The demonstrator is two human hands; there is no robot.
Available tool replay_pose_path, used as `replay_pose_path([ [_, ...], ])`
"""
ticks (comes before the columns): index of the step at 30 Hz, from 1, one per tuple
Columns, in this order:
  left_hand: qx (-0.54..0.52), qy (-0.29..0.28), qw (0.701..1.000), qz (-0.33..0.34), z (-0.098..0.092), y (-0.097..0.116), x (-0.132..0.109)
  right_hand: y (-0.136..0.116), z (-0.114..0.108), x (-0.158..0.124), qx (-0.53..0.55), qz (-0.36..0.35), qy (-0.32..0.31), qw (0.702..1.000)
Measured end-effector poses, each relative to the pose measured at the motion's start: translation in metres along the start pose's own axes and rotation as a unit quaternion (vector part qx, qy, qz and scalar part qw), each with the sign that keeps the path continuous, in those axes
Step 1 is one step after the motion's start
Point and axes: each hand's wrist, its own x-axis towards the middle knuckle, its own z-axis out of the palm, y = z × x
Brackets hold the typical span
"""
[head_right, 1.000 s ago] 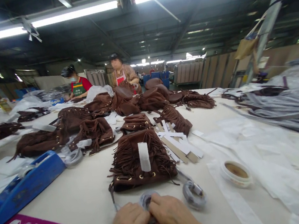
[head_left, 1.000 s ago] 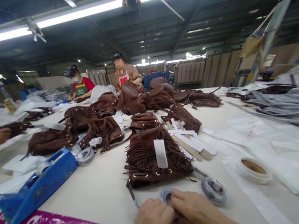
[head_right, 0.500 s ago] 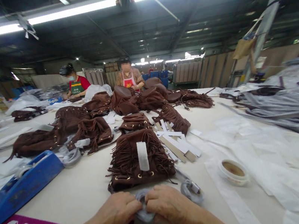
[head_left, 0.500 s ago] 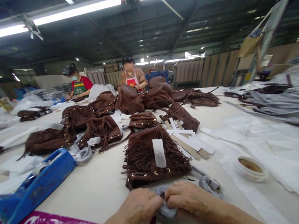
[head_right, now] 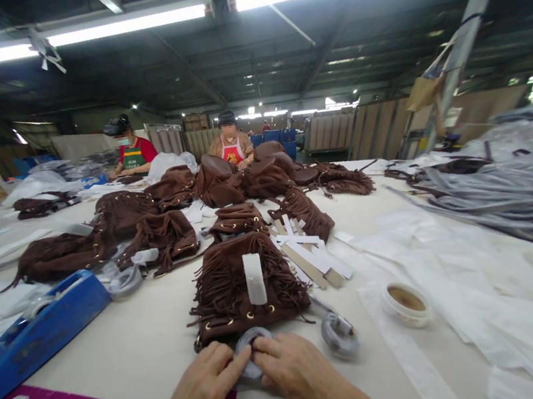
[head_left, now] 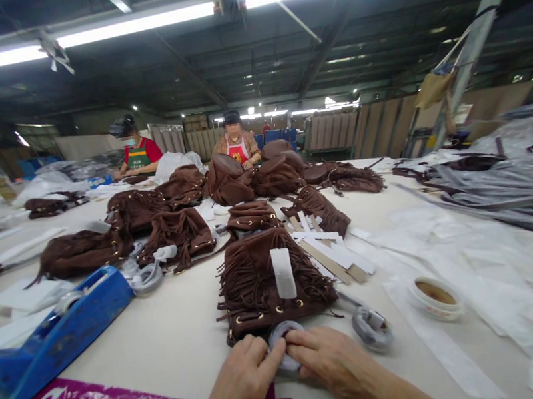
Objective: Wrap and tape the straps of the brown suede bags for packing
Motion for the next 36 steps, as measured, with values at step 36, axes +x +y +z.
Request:
replay_pose_path([
  [36, -0.697, 0.227, 0.466, -0.495, -0.025, 0.036, -0.035, -0.091, 0.036, 0.032, 0.142, -0.015, 0.335, 0.931],
])
